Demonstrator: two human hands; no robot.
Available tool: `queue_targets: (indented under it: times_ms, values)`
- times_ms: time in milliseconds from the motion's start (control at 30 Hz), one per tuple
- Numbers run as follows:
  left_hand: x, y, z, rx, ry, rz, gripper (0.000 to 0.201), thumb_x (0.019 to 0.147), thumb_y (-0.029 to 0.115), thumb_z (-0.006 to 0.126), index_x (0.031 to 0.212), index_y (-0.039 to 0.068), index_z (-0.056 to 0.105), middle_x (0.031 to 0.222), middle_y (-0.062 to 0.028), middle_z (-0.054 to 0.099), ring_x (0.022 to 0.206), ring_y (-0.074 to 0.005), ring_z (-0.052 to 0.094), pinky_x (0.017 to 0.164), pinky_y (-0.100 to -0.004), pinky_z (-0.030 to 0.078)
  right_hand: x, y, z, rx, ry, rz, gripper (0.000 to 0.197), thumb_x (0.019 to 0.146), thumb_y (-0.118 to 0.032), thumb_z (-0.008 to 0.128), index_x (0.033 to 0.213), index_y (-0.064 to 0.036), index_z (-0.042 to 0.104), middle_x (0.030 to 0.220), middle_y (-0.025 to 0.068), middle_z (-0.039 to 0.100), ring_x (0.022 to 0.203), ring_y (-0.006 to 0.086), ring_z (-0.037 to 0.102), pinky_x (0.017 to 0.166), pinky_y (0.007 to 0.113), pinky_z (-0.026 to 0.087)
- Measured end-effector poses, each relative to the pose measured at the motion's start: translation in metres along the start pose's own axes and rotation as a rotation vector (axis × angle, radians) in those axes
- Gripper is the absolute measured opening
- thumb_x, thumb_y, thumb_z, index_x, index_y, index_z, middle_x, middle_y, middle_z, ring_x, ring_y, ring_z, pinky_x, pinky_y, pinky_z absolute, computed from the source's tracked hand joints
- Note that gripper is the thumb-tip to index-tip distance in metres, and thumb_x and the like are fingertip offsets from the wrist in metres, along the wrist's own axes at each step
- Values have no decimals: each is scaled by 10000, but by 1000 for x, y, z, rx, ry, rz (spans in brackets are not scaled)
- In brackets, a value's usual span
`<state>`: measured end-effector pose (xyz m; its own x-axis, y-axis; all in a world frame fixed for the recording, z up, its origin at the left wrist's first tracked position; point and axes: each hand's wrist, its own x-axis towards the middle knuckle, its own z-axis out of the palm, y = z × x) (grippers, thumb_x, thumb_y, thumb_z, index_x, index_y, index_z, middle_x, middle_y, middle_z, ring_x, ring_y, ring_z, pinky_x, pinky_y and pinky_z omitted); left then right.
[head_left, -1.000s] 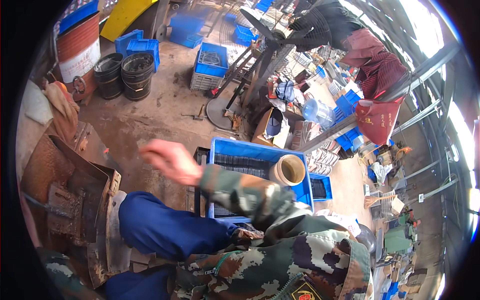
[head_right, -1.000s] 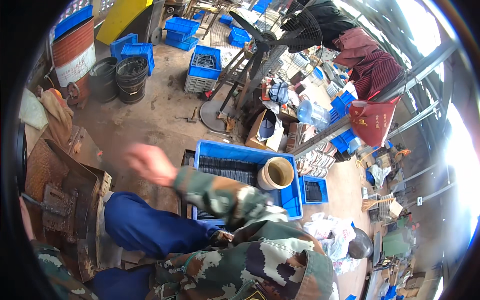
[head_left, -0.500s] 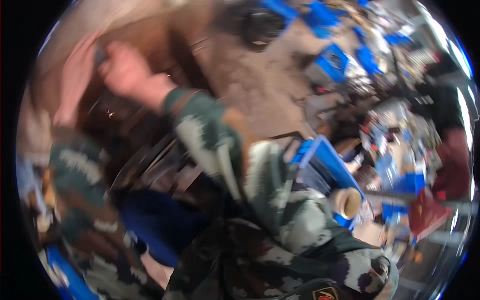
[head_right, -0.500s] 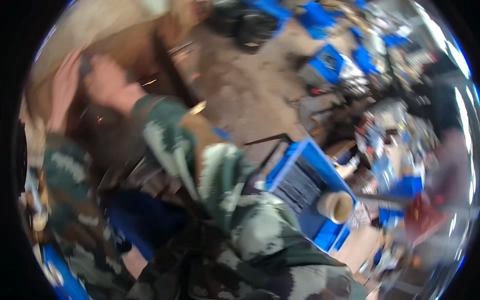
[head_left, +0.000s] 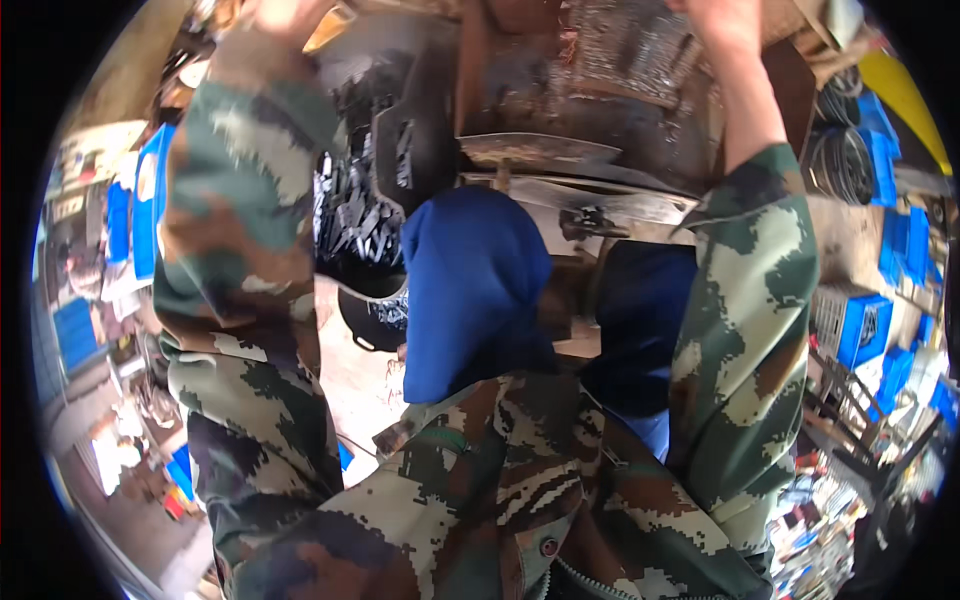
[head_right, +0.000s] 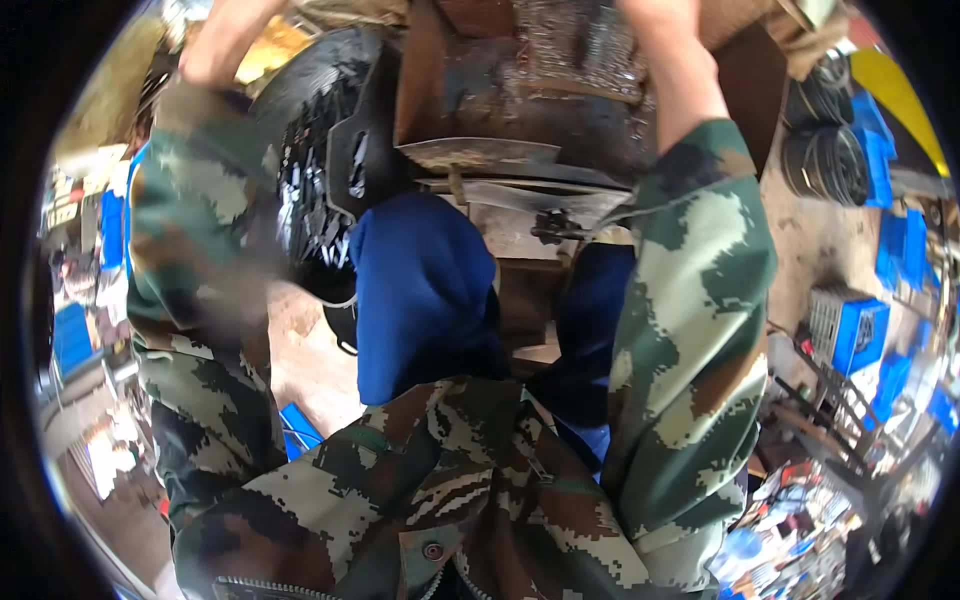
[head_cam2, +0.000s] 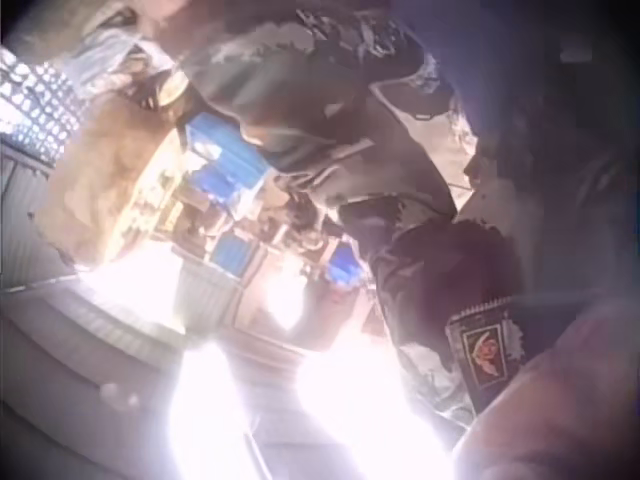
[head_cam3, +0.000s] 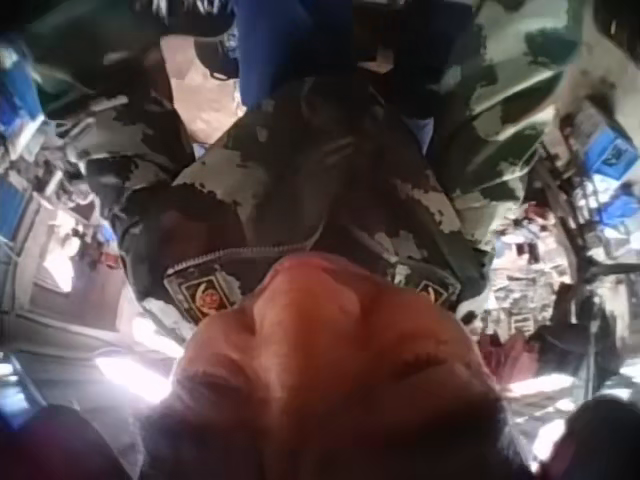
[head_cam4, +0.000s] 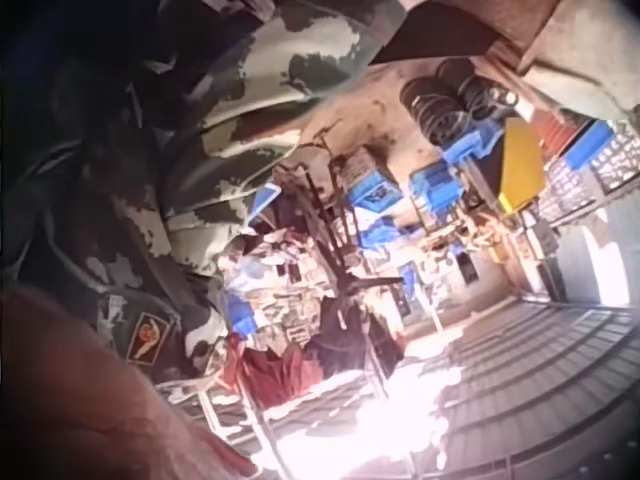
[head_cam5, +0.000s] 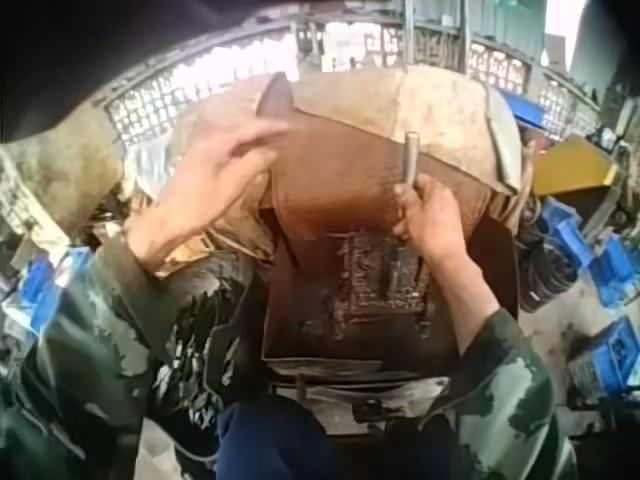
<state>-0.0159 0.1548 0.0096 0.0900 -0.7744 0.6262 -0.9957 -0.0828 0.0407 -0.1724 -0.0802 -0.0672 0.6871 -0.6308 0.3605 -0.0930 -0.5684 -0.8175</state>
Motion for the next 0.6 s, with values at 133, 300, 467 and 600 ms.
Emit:
queue_targets:
  times_ms: [133,300,467,600]
  values:
    - [-147,-4,-45,-236,-184,-627,309,980,100,516,1271,51,610,1262,-135,642,1190,-203,591,1005,-312,450,-1,-3,11,43,4,72,206,974,-184,567,879,-2,581,650,50,585,489,134,602,468,285,486]
    - [-284,26,-50,-91,-268,-804,182,887,50,607,1046,26,693,1001,-117,690,864,-208,677,766,-307,534,14,16,1,47,-52,133,249,958,-256,604,1014,-15,629,766,89,651,625,164,638,584,296,511]
    - [-353,91,-35,-165,-254,-1058,189,811,154,734,953,32,706,919,-130,670,729,-253,666,660,-331,534,17,26,-2,-73,-107,145,383,923,-348,623,1126,-24,643,838,137,733,761,214,717,747,327,548]
    - [-352,119,-32,-47,-400,-1072,429,751,170,766,1141,60,624,1063,-130,617,988,-337,619,841,-415,509,13,16,-2,-70,-84,131,394,954,-358,615,1149,-23,681,764,95,734,698,128,705,693,263,541]
